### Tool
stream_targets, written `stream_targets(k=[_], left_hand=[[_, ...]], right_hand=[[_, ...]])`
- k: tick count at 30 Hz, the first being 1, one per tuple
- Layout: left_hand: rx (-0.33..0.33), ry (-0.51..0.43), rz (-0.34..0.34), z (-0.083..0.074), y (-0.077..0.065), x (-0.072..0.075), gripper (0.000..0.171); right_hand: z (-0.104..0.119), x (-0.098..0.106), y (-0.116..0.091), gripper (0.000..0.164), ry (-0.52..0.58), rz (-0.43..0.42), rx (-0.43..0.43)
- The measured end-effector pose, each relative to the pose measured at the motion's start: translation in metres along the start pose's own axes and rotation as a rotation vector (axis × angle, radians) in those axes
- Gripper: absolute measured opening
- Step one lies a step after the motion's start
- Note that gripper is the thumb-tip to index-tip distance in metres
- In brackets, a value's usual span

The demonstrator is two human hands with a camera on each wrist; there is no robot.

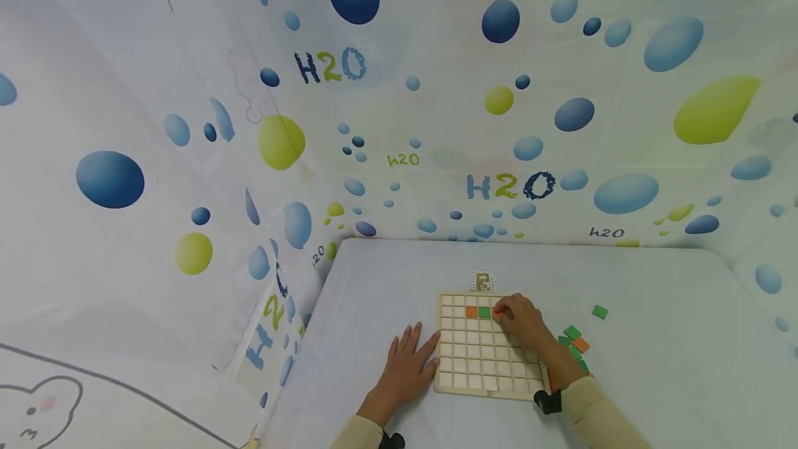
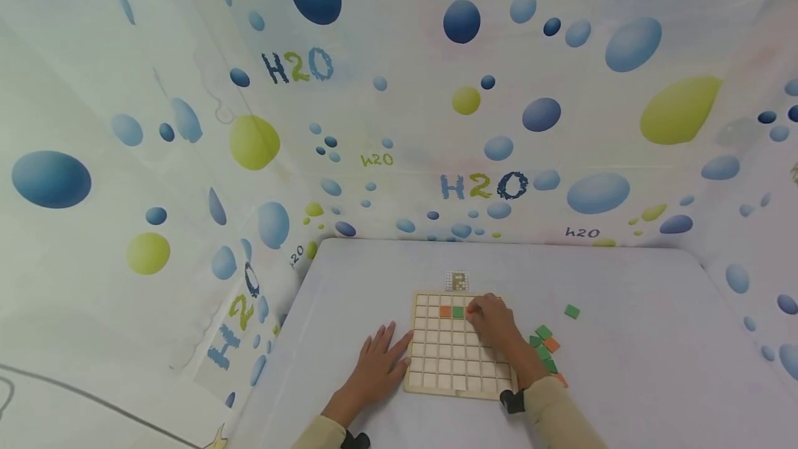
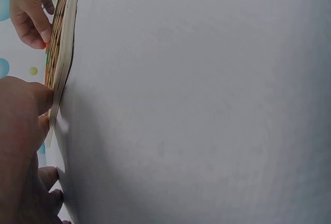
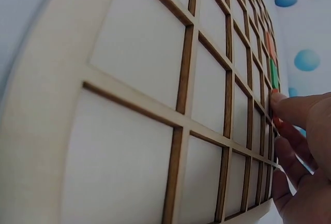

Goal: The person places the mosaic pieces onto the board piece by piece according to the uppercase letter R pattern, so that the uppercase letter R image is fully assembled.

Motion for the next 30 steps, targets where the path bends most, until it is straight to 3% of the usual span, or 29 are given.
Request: stream_targets(k=[11, 18, 30], left_hand=[[0.025, 0.034, 0.027, 0.0039, 0.0022, -0.0021, 0.055], [0.003, -0.005, 0.002, 0.0003, 0.0006, 0.0, 0.054], [-0.007, 0.003, -0.023, 0.0015, 0.0005, -0.0024, 0.054]], right_hand=[[-0.0001, -0.0002, 0.0001, 0.008, -0.024, 0.01, -0.036], [-0.0014, 0.0021, -0.0019, 0.013, -0.069, 0.017, -0.078], [0.0004, 0.0038, -0.0088, 0.011, -0.098, 0.0, -0.02]])
Point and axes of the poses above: each hand's wrist, its own y-axis towards the middle knuckle, its own x-axis out of the back of the hand, z = x × y, the point moved 7 cm from there along y, towards the middle knuckle, and after that the axes turned 4 degrees about -z, right-handed, at the moved point
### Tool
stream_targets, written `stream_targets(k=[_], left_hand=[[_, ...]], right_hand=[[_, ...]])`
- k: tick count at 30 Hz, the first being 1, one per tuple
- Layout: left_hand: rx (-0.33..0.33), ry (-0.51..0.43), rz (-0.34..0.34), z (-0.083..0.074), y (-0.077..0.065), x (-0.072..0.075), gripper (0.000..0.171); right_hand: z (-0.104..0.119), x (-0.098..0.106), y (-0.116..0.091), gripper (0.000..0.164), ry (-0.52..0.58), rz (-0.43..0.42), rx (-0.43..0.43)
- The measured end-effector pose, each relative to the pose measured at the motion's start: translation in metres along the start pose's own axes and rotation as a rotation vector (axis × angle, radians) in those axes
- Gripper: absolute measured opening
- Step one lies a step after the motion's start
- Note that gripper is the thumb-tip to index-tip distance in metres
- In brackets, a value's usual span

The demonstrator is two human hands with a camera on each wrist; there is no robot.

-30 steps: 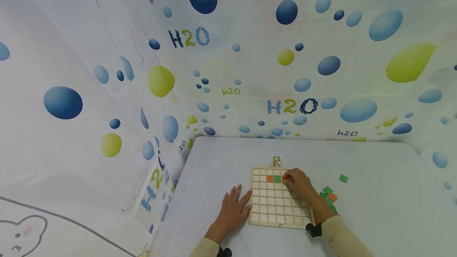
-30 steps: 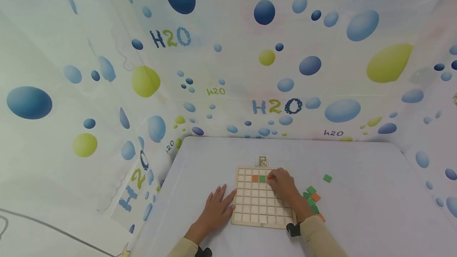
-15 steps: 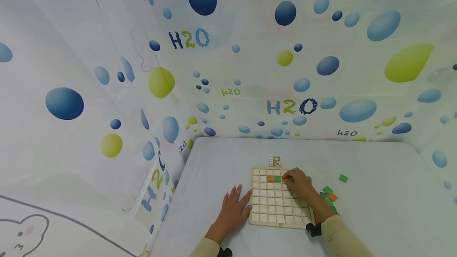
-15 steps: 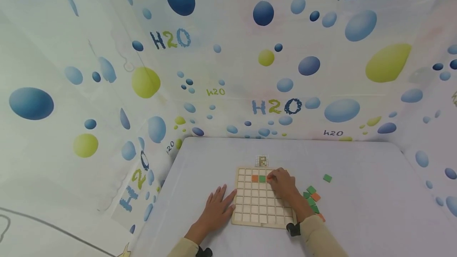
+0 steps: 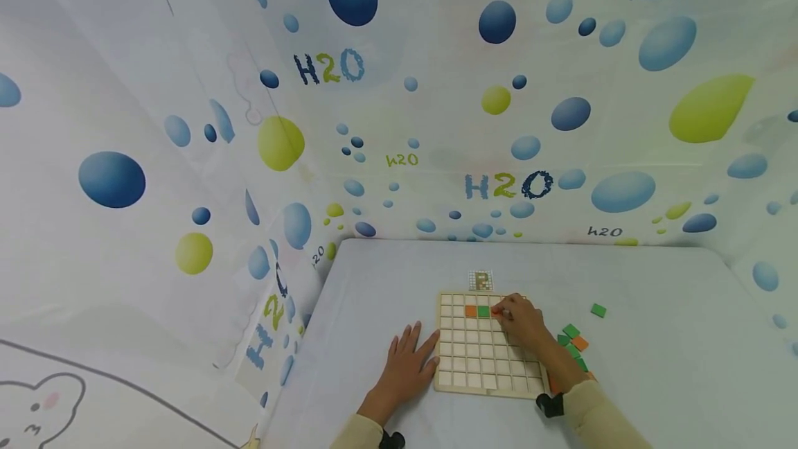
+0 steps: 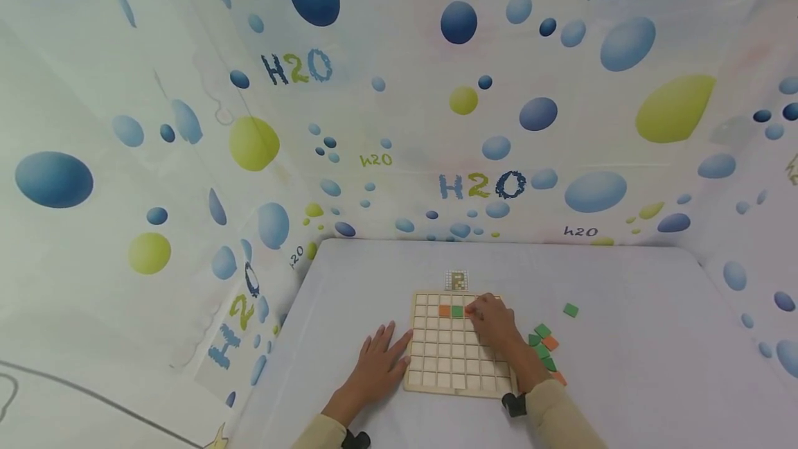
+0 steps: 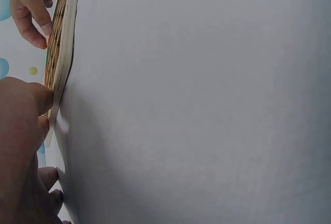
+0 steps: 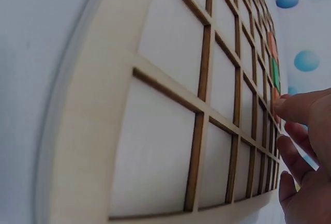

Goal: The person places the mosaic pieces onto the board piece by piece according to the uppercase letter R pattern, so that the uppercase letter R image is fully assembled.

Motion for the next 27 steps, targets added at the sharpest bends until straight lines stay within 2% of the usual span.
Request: stream_targets(k=[4, 8, 11, 16, 22, 27], left_hand=[[-0.02, -0.015, -0.008, -0.004, 0.0, 0.0, 0.054], [0.003, -0.006, 0.024, -0.003, 0.0, -0.001, 0.054], [0.024, 0.018, 0.041, 0.0, 0.001, 0.0, 0.055], [0.02, 0.007, 0.034, -0.001, 0.0, 0.004, 0.054], [0.004, -0.023, 0.008, -0.003, -0.001, 0.005, 0.053], [-0.002, -0.038, 0.0, -0.003, -0.001, 0.002, 0.054]], right_hand=[[-0.007, 0.015, -0.013, 0.013, 0.048, -0.01, -0.057], [-0.02, 0.036, -0.032, 0.02, 0.067, 0.014, -0.156], [-0.033, 0.053, -0.047, 0.026, 0.021, 0.025, -0.196], [-0.053, 0.074, -0.069, 0.032, -0.045, 0.035, -0.242], [-0.065, 0.077, -0.085, 0.032, -0.09, 0.058, -0.241], [-0.067, 0.074, -0.088, 0.026, -0.077, 0.04, -0.236]])
Point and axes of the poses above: each hand's wrist, its own y-axis towards the middle knuckle, its own x-axis out of the back of the hand, z = x × y, the point moved 7 cm from there along y, towards the middle knuckle, and after that the axes turned 4 degrees about -z, right-handed, at the moved point
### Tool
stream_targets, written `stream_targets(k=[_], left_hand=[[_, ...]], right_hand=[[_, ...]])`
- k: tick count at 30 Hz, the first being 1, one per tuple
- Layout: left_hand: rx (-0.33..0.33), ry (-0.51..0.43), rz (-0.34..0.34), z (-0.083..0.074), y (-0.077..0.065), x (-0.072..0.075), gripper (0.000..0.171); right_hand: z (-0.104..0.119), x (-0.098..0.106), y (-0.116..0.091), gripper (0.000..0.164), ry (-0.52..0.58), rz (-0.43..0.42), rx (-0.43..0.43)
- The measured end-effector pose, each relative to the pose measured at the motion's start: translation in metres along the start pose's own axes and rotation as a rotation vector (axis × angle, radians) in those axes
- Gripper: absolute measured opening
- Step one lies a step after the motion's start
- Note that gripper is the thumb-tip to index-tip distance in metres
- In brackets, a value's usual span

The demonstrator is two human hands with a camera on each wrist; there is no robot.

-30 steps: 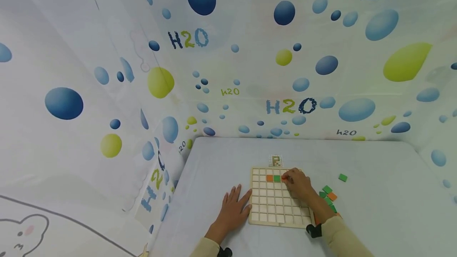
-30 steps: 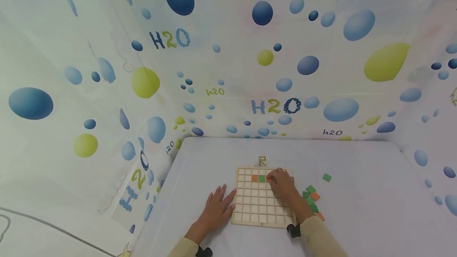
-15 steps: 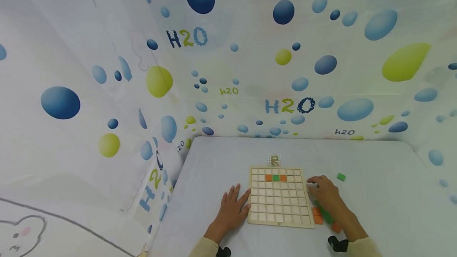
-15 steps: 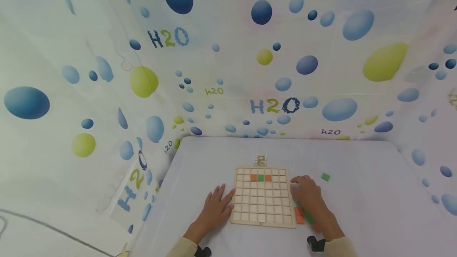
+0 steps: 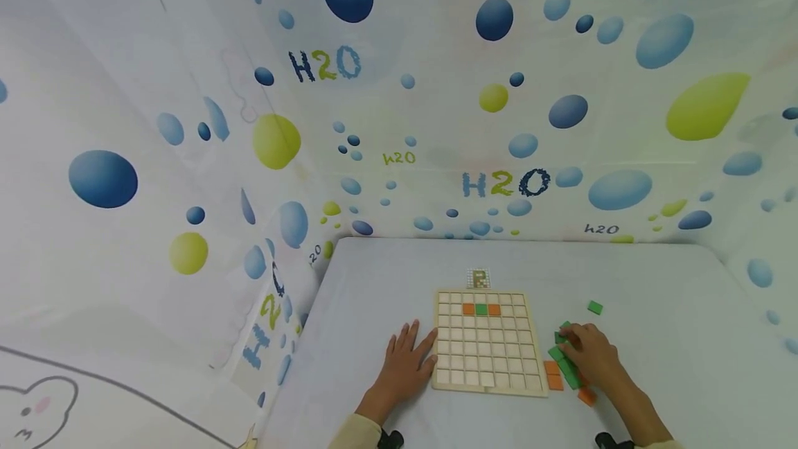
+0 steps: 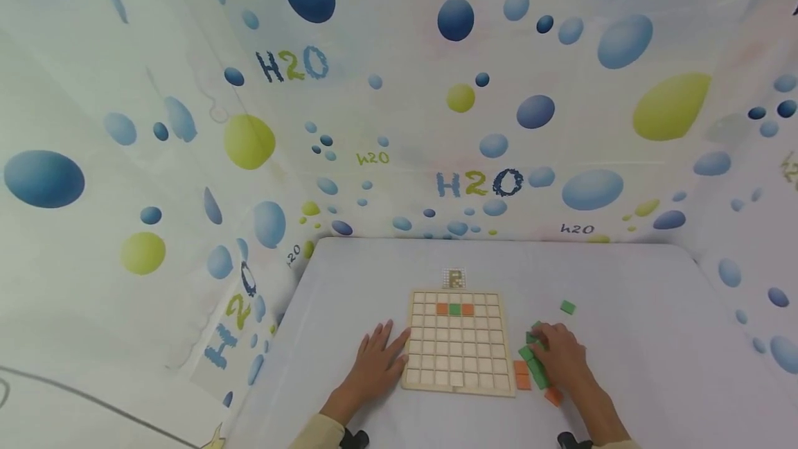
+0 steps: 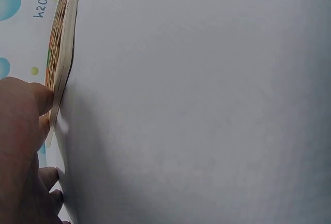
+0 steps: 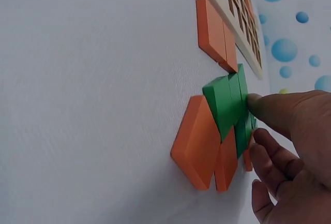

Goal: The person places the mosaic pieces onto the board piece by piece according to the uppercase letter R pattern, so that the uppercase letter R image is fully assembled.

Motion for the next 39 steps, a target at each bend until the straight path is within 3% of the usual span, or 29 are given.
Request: stream_targets(k=[10, 14, 18, 29, 33, 39], left_hand=[[-0.005, 0.01, -0.016, 0.002, 0.001, -0.003, 0.053], [-0.018, 0.002, -0.022, 0.002, 0.001, -0.004, 0.054], [-0.006, 0.028, -0.003, 0.003, 0.001, -0.006, 0.055], [0.036, 0.065, 0.047, 0.007, 0.003, -0.004, 0.054], [0.031, 0.061, 0.042, 0.004, 0.002, -0.002, 0.054], [0.033, 0.064, 0.045, 0.007, 0.003, -0.006, 0.054]], right_hand=[[0.009, -0.018, 0.004, 0.02, -0.013, -0.033, 0.036], [0.007, -0.013, 0.005, 0.026, -0.033, -0.068, -0.027], [0.002, -0.009, 0.006, 0.032, -0.061, -0.042, -0.082], [-0.001, -0.003, 0.009, 0.032, -0.064, 0.012, -0.062], [0.0, -0.005, 0.008, 0.034, -0.044, 0.004, -0.047], [-0.008, 0.007, 0.003, 0.04, -0.04, -0.048, -0.104]])
Point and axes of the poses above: each hand's wrist, its own y-axis towards the middle knuckle, its own x-axis out of the back of the hand, z = x × y, the point moved 7 cm from there along y, towards the middle knuckle, and after that the axes turned 4 degrees about -z, right-handed, at the moved point
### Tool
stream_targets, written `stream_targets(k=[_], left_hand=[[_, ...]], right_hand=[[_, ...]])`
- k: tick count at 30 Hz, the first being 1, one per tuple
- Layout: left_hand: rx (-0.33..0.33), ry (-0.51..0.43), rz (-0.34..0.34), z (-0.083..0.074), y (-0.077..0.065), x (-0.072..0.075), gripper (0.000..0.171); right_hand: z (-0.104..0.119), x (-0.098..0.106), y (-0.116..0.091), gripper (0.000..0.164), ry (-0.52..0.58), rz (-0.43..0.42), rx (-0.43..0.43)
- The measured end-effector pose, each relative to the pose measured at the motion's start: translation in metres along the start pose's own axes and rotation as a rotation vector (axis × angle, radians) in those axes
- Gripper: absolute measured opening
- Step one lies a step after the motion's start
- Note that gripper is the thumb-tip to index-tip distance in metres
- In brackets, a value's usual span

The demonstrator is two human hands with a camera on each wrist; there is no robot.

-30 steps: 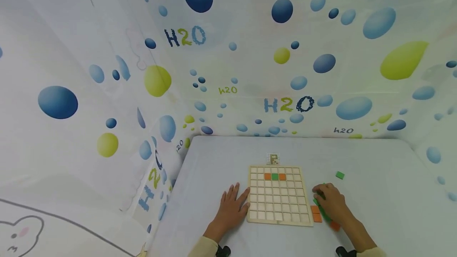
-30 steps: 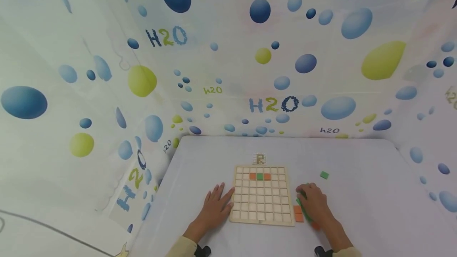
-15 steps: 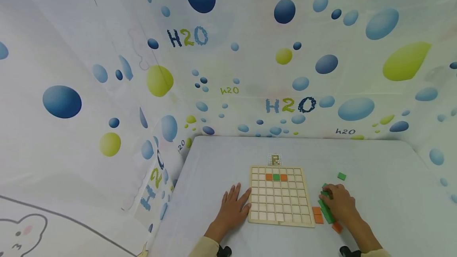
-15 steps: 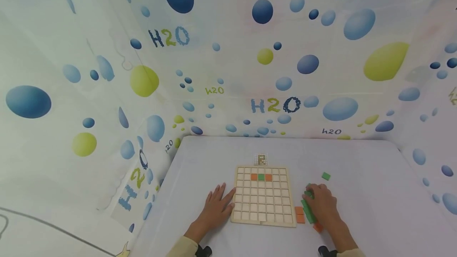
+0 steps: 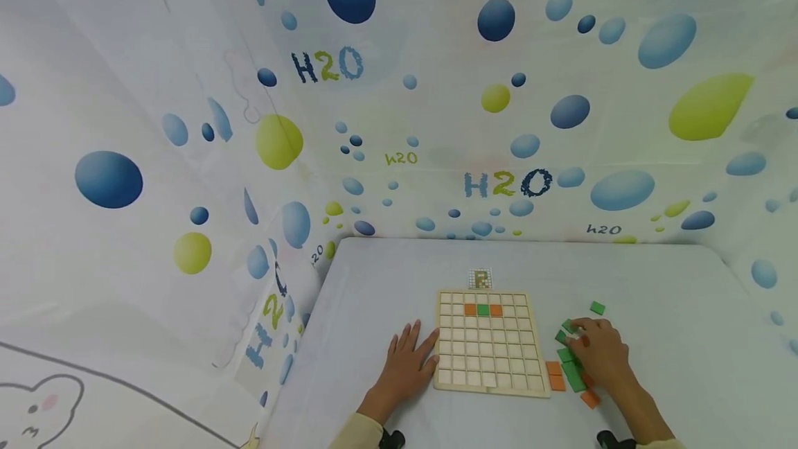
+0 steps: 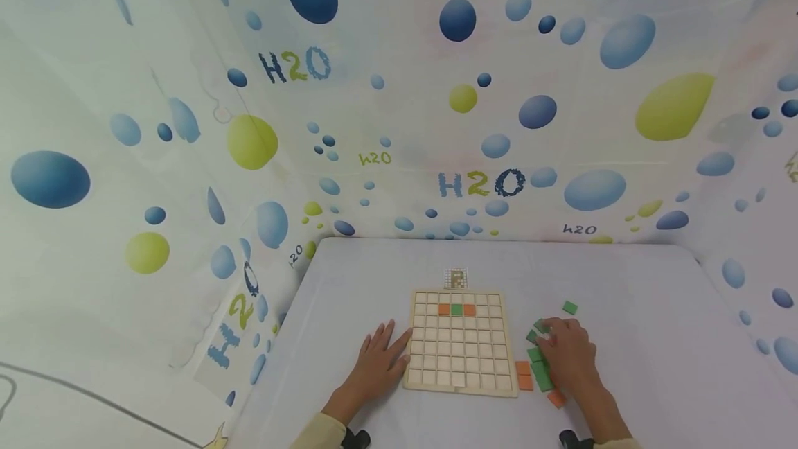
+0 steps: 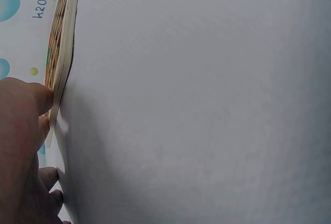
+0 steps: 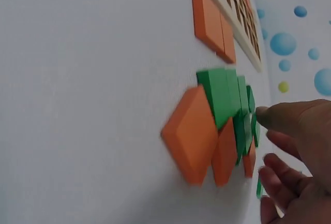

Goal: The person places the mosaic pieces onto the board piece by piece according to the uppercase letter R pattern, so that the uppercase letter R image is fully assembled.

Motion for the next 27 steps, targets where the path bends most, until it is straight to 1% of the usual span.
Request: stream_targets(k=[2, 4, 6, 9, 11, 14, 18, 22, 24, 27], left_hand=[[-0.002, 0.0, 0.0, 0.001, 0.0, -0.002, 0.055], [-0.007, -0.005, -0.007, 0.002, 0.0, -0.002, 0.055], [-0.011, -0.01, -0.016, 0.001, 0.0, -0.002, 0.055], [-0.021, -0.027, -0.031, 0.0, -0.001, -0.001, 0.054], [-0.025, -0.031, -0.033, -0.001, -0.001, 0.0, 0.054], [-0.026, -0.03, -0.029, -0.003, -0.003, 0.003, 0.054], [-0.029, -0.034, -0.032, -0.004, -0.004, 0.006, 0.053], [-0.037, -0.048, -0.047, -0.004, -0.005, 0.005, 0.054], [-0.038, -0.05, -0.048, -0.003, -0.004, 0.005, 0.054], [-0.032, -0.036, -0.031, -0.003, -0.003, 0.003, 0.054]], right_hand=[[-0.007, 0.004, -0.001, 0.039, 0.005, 0.003, -0.025], [-0.014, 0.007, -0.002, 0.034, 0.022, 0.028, -0.044], [-0.02, 0.008, -0.002, 0.03, 0.046, 0.049, -0.039], [-0.027, 0.011, -0.001, 0.024, 0.067, 0.053, -0.016], [-0.032, 0.011, -0.002, 0.024, 0.07, 0.052, -0.014], [-0.035, 0.01, -0.003, 0.028, 0.055, 0.027, -0.031], [-0.025, 0.005, -0.006, 0.034, 0.008, -0.034, -0.018], [-0.003, -0.003, -0.008, 0.037, -0.045, -0.076, 0.041], [0.006, -0.009, -0.007, 0.035, -0.058, -0.073, 0.063], [0.017, -0.016, -0.005, 0.031, -0.045, -0.045, 0.073]])
Point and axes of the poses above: each hand's wrist, its own y-axis towards the middle knuckle, its own x-axis out of the back of the hand, z = x × y, the point moved 7 cm from there along y, towards the middle knuckle, and after that the axes turned 4 degrees about -z, right-handed, at the moved point
